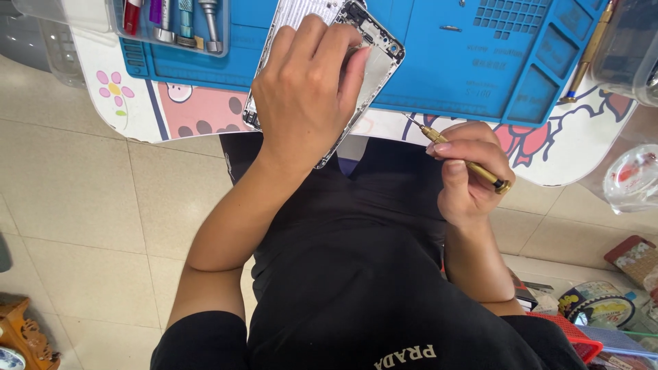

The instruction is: The person sits on a stool holding a disassembled phone back housing on their lap and uses a precision screwdriver to scrape and clean the inside of the housing. They pick up and reposition small screws from the work mat, pry at the housing edges, and rub the metal surface with a finger, working on the phone frame across the episode.

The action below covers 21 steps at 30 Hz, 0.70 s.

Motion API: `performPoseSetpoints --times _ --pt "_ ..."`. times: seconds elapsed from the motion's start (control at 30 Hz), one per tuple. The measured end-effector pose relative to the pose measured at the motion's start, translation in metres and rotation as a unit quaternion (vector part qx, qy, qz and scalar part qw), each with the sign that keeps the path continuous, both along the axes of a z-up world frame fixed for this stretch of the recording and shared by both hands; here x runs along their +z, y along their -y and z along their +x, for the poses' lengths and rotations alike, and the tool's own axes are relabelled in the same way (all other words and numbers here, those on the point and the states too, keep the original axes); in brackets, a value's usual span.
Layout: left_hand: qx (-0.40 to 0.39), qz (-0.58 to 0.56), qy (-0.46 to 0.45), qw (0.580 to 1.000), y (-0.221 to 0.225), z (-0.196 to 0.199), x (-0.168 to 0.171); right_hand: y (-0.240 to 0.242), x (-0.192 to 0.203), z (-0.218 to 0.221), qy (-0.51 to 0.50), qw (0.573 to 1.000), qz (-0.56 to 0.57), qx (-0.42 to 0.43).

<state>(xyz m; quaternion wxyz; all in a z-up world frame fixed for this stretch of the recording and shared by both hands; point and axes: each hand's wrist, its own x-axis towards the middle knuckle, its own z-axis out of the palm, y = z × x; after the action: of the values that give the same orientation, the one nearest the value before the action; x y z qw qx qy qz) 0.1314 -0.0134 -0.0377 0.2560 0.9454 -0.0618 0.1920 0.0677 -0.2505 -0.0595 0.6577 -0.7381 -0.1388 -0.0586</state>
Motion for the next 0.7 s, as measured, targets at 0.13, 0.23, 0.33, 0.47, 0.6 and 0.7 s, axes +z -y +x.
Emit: performPoseSetpoints --times 0.13,0.23,0.33,0.47,0.6,0.7 --pt "-0.007 0.001 -0.004 1.0 0.002 0.001 -0.005 0.0 0.005 -0.001 -0.003 1.0 -0.005 0.006" --pt "0.0 0.027 0.002 1.0 0.004 0.001 -0.007 0.003 0.006 -0.003 -0.004 1.0 -0.004 0.009" --pt "0.005 0.045 0.003 0.999 0.005 0.001 -0.012 0.009 0.004 -0.003 -0.005 1.0 -0.007 0.007" --pt "0.011 0.067 0.006 0.998 0.006 0.001 -0.012 0.008 0.002 -0.003 -0.005 1.0 -0.002 0.002" --pt "0.002 0.062 0.005 0.998 0.0 -0.003 -0.004 0.008 0.002 -0.007 -0.018 1.0 0.002 -0.004" --pt "-0.018 0.038 0.013 0.999 -0.011 -0.003 0.004 0.009 0.0 -0.006 -0.018 1.0 0.003 -0.006"
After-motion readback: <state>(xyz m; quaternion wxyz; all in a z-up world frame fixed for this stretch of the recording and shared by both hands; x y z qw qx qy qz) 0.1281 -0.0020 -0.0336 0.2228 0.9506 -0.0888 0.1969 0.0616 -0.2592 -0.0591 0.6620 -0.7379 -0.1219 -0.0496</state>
